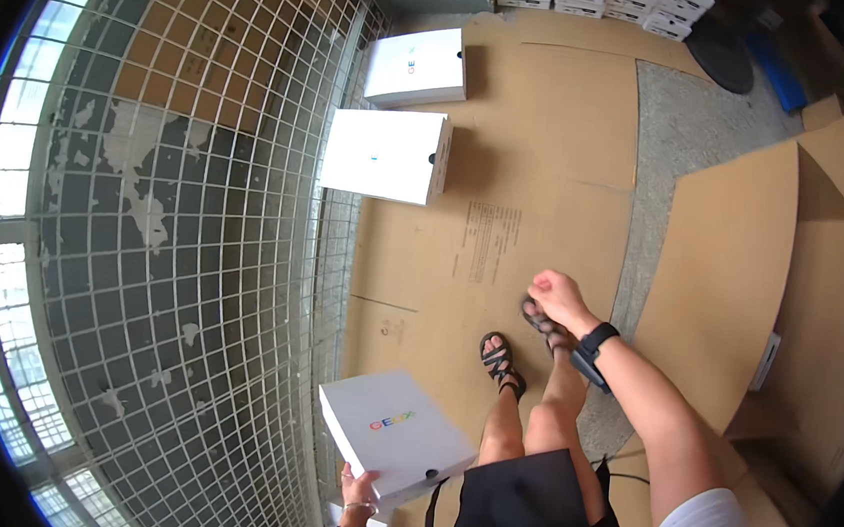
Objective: Organizing and stacking white Geox shoeboxes onto cardboard surfaces and into storage piles.
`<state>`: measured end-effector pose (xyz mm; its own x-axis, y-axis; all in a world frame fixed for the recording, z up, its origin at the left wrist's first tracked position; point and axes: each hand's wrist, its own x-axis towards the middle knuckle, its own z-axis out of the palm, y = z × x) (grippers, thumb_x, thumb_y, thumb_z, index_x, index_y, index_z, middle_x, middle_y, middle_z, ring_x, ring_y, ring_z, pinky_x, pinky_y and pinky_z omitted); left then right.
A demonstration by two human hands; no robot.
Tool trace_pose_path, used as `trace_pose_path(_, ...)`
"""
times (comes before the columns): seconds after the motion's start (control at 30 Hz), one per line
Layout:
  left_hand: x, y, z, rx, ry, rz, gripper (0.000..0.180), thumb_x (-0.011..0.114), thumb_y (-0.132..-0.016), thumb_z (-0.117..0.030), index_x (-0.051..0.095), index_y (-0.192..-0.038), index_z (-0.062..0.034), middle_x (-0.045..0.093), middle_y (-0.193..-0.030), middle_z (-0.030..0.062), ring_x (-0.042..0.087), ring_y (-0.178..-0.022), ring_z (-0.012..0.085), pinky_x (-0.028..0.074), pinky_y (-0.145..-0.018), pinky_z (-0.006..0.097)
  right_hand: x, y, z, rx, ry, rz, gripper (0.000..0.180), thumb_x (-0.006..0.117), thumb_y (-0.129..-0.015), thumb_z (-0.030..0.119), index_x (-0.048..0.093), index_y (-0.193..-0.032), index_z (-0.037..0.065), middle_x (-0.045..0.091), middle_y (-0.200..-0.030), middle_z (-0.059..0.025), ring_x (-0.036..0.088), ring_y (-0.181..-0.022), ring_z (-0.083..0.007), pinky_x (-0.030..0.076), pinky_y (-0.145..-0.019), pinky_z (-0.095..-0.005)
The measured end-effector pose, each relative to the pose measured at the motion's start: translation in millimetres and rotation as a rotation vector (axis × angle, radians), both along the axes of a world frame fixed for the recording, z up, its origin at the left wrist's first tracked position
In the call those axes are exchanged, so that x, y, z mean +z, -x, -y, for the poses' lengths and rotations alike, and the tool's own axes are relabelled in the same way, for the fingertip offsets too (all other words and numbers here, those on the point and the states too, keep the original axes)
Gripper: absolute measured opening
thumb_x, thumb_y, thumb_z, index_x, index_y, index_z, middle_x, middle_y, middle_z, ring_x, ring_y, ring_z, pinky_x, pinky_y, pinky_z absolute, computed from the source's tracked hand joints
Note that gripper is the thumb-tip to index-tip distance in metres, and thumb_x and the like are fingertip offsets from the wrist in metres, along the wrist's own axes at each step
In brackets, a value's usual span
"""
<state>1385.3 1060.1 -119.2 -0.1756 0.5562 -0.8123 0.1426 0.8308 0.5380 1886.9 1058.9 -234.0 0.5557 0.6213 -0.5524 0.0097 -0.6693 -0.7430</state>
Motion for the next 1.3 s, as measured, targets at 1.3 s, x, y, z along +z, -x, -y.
trace_pose_path(1.3,-262.7,225.3,411.6,-0.126,0.166,-0.686,0.112,0.074,-0.032,-0.026,0.023,-0.131,-0.0133,0.039,-0.114,0.0176,0.042,-0.104,0.0340,0.037,-0.090,0.035,-190.3,274.6,-99.3,0.634,0.071,-0.753,0.032,0.041,-0.087,0.026,0.045,-0.109,0.002,0.053,-0.104,-0.0109,0.051,-0.096,-0.0221,0.046,-0.079,-0.0376)
